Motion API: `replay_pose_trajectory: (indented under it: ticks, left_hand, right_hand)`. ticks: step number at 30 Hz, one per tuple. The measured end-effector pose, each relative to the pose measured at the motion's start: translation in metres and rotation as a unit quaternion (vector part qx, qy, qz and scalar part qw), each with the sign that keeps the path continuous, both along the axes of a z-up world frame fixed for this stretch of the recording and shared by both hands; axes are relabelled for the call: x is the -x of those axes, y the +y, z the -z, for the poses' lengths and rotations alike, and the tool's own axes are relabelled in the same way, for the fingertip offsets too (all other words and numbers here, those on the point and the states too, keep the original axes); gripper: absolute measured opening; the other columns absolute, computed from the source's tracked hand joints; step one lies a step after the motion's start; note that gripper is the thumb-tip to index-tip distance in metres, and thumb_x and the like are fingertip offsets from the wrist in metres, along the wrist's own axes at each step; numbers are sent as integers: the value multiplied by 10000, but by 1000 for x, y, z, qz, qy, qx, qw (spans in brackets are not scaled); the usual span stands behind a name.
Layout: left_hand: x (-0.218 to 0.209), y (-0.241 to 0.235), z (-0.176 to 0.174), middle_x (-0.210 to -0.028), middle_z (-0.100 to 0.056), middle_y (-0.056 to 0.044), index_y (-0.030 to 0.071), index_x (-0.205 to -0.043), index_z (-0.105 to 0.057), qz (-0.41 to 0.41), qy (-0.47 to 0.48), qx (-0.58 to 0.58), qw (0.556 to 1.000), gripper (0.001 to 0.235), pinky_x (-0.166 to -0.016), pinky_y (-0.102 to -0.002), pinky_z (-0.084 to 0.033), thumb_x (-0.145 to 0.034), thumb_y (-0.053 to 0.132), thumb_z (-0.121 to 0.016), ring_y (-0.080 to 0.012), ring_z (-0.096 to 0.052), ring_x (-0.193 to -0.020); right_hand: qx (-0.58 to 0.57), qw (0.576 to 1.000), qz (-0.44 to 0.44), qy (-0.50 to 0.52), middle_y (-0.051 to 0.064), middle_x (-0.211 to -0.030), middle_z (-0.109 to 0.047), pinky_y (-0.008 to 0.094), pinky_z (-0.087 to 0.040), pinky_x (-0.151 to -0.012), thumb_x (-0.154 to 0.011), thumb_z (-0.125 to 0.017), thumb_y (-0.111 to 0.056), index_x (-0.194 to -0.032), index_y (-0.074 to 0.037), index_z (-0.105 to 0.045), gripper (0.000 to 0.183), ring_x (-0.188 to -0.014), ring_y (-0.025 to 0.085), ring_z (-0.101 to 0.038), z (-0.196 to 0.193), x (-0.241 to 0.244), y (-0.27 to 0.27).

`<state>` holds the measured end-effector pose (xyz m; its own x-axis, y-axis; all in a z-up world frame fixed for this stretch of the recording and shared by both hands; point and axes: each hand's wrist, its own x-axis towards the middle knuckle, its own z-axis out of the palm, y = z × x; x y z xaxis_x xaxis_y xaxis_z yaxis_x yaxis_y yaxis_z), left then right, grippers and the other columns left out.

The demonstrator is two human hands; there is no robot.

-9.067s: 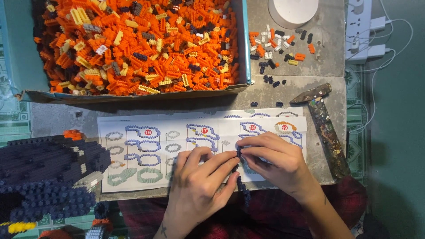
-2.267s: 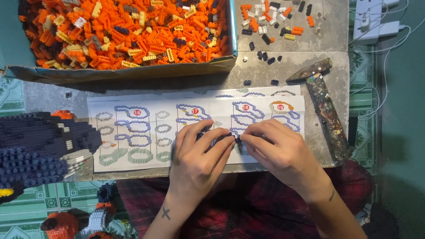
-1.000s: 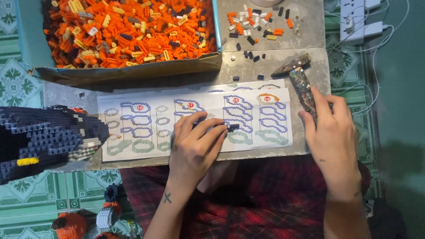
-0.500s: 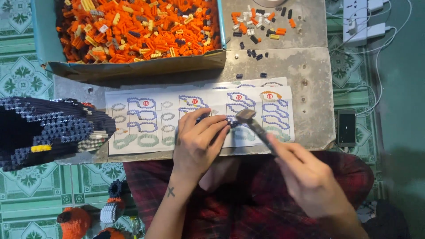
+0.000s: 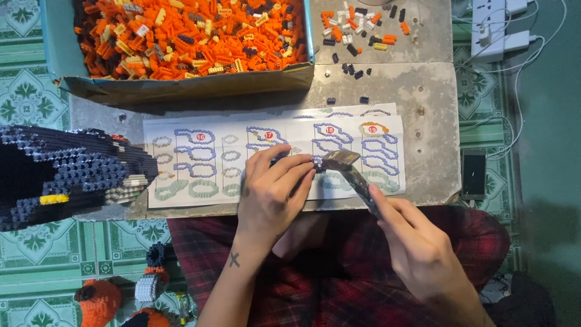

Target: The person assembles a small Lego model by connecting dark grey bricks according to a printed instruction sheet. They repeatedly reach into a box of orange bricks to retrieve the required pieces and attach them to the growing structure on the table.

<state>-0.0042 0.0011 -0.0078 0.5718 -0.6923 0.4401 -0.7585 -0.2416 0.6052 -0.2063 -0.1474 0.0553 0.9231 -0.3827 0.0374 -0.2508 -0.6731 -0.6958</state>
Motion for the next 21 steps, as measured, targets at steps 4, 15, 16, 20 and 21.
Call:
replay_pose_trajectory:
  ticks: [4,15,16,20,21]
  left_hand:
    - [1,0,1,-1216,-850,-12,43,-1104,-861,2,-9,-16,1000,187,-1187,-473,-472,-918,56,-863,-281,-690,-1279]
    - [10,-3,-20,-1206,-788,-21,111,-1271,-824,-47,-5,-115,992,311,-1129,-498,-361,-961,140,-817,-263,-656,-1251]
    - [9,-2,-23,-1206,-788,-21,111,-1271,-824,-45,-5,-117,992,311,-1129,-498,-361,-961,140,-817,-263,-656,-1251]
    - [-1,0,-32,-1051,-737,-79,41,-1274,-816,-59,43,-170,983,319,-885,-434,-545,-961,104,-811,-269,-692,-947]
    - [-4,1,-35,-1022,-716,-88,32,-1241,-813,-62,77,-173,980,273,-815,-446,-591,-974,85,-787,-285,-712,-856]
  right_hand:
    - [-1,1000,-11,26,87,-1299,-775,289,-617,-823,-887,-682,146,-1550,-15,-650,683,-938,154,-784,11,5,-8]
    - [280,948,151,7,273,-1375,-682,486,-570,-669,-1054,-781,123,-1553,14,-797,511,-813,349,-697,31,0,-56]
    - [278,948,153,9,273,-1375,-682,486,-570,-669,-1054,-781,123,-1553,14,-797,511,-813,349,-697,35,1,-59]
    - [325,931,163,33,281,-1393,-671,484,-586,-687,-1031,-799,96,-1560,-33,-820,545,-820,346,-708,45,-3,-70]
    - [349,922,165,37,258,-1386,-671,496,-593,-744,-1021,-817,79,-1572,-66,-824,569,-860,355,-708,47,-5,-71]
